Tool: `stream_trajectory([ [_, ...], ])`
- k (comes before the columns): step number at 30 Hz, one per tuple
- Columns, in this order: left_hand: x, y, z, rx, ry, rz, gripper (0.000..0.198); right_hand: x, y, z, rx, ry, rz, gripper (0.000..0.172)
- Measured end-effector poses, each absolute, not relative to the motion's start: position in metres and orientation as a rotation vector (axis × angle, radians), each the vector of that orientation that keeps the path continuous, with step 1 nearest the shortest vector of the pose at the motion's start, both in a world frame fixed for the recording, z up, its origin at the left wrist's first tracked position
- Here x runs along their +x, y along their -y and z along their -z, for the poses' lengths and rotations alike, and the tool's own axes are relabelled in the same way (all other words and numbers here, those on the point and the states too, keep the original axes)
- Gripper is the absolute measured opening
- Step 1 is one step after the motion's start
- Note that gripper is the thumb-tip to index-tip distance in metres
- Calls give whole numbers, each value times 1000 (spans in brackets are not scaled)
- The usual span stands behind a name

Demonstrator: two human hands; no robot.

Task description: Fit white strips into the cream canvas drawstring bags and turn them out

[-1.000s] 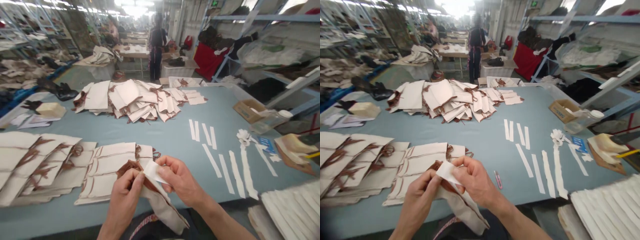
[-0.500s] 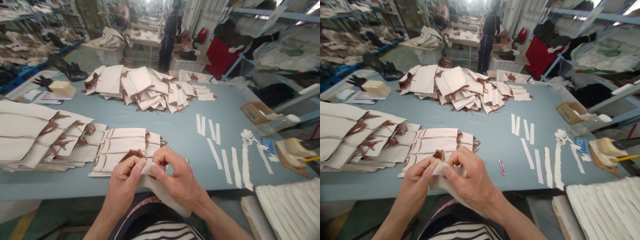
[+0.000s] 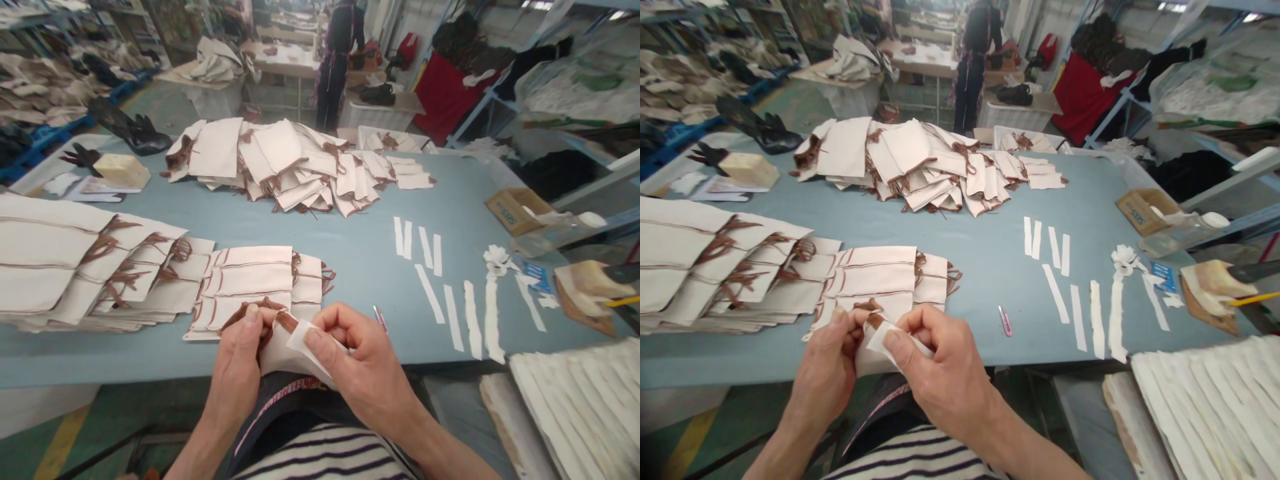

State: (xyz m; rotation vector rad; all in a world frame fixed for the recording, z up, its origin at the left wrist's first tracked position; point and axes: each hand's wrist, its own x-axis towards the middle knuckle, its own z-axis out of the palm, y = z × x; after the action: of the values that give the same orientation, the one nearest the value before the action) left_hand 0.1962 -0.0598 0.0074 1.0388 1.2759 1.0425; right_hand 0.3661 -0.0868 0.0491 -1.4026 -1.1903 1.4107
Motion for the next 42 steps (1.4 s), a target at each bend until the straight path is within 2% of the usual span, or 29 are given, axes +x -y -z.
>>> stream_trajectory([
  [7,207,66,-8,800,-1116,-1036,79,358,75,-42,-1616,1322,-1174,32],
  [16,207,63,5,915,-1120,-1059,82,354,72,-29,-1691,1322,-1066,32],
  [18,207,61,4,1030,-1186,-1074,75,353,71,-27,-1702,1314,-1038,32],
  [23,210,57,-4,1311,-1311,-1034,35,351,70,-22,-1702,1326,-981,31],
  [25,211,55,-5,1302,-1298,-1016,29,351,69,-21,-1703,1330,-983,30],
  [42,211,53,1,1396,-1342,-1011,26,360,59,-16,-1660,1268,-1190,36],
])
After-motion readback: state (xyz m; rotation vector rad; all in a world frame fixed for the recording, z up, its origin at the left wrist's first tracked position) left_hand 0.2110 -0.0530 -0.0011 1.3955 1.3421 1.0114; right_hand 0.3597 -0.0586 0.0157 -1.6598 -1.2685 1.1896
